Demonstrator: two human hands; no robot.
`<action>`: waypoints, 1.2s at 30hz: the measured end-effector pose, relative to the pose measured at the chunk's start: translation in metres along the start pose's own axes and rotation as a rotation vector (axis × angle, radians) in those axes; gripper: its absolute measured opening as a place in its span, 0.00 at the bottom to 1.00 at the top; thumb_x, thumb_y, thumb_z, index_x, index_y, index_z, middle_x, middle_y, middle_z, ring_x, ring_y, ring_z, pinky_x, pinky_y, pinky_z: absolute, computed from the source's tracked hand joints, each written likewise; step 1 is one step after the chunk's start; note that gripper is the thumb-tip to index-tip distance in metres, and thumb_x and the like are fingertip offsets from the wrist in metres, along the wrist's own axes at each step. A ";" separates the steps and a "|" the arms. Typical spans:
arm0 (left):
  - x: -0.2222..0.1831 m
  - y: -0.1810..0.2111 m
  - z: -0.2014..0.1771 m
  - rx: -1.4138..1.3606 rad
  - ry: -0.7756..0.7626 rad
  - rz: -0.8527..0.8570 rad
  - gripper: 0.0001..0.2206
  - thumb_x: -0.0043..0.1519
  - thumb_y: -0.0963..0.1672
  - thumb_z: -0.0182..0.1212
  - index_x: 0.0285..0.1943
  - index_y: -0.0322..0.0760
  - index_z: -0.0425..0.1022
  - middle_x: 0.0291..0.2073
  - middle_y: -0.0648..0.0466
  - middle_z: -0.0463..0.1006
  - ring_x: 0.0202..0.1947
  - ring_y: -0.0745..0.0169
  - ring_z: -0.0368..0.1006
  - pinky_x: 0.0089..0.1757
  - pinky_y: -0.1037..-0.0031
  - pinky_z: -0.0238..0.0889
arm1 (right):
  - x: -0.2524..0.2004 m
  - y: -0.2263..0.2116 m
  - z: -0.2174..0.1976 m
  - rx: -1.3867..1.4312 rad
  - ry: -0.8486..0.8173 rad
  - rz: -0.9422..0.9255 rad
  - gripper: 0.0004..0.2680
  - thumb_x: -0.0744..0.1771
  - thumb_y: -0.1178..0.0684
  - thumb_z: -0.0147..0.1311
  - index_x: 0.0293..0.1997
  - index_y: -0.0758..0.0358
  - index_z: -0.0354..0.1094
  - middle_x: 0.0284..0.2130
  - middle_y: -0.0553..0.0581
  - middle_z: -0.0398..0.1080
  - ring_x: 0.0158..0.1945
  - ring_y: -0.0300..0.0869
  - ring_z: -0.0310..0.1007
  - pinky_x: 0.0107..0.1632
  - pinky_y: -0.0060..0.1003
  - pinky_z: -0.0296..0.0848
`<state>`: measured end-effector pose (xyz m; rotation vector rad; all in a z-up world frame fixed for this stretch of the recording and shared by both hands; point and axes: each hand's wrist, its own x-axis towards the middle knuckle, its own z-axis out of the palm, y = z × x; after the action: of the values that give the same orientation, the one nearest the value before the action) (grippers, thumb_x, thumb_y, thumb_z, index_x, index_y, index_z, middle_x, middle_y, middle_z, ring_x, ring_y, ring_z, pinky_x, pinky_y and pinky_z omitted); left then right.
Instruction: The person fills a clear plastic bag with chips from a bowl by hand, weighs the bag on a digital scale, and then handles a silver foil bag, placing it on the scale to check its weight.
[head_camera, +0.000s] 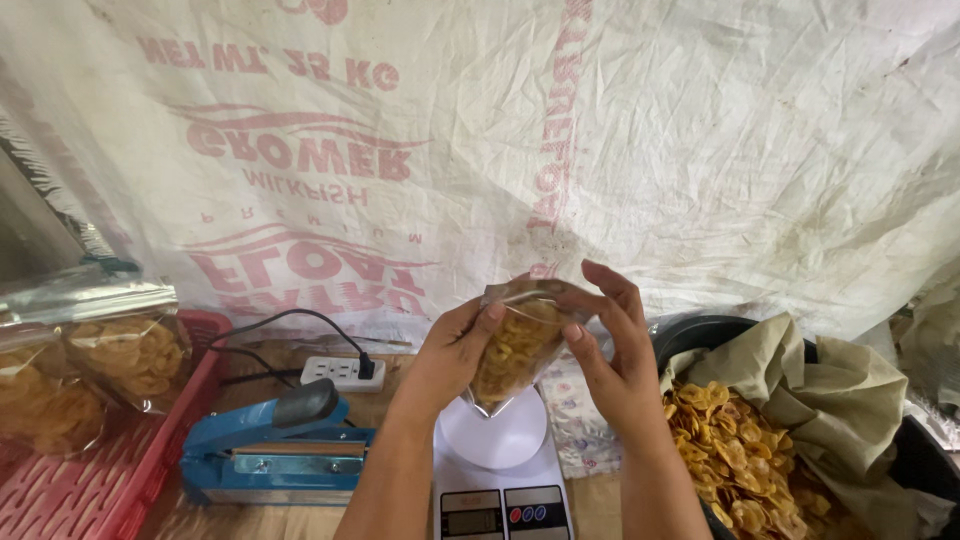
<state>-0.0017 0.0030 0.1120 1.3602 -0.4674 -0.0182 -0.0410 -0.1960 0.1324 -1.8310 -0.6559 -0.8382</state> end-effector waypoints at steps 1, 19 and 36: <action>-0.003 -0.003 -0.001 0.040 -0.022 0.028 0.22 0.69 0.51 0.52 0.62 0.31 0.76 0.47 0.53 0.83 0.48 0.69 0.75 0.50 0.76 0.69 | -0.001 0.001 -0.003 -0.020 -0.031 0.046 0.12 0.70 0.50 0.54 0.50 0.71 0.74 0.63 0.66 0.64 0.67 0.53 0.63 0.65 0.44 0.64; -0.009 -0.009 0.003 0.035 -0.082 -0.051 0.18 0.69 0.49 0.56 0.55 0.26 0.79 0.37 0.57 0.81 0.37 0.75 0.71 0.41 0.80 0.68 | -0.002 -0.003 -0.023 -0.116 -0.207 0.389 0.09 0.62 0.54 0.66 0.39 0.72 0.78 0.41 0.57 0.79 0.42 0.42 0.76 0.43 0.37 0.75; -0.017 0.014 -0.002 -0.103 -0.139 -0.089 0.17 0.62 0.43 0.66 0.59 0.29 0.79 0.43 0.54 0.85 0.43 0.72 0.78 0.46 0.78 0.72 | -0.002 -0.015 -0.022 -0.135 -0.274 0.316 0.07 0.61 0.56 0.67 0.38 0.65 0.80 0.41 0.53 0.78 0.41 0.39 0.80 0.34 0.34 0.80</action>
<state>-0.0201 0.0128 0.1200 1.2825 -0.5150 -0.2086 -0.0591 -0.2109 0.1451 -2.1256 -0.4678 -0.4357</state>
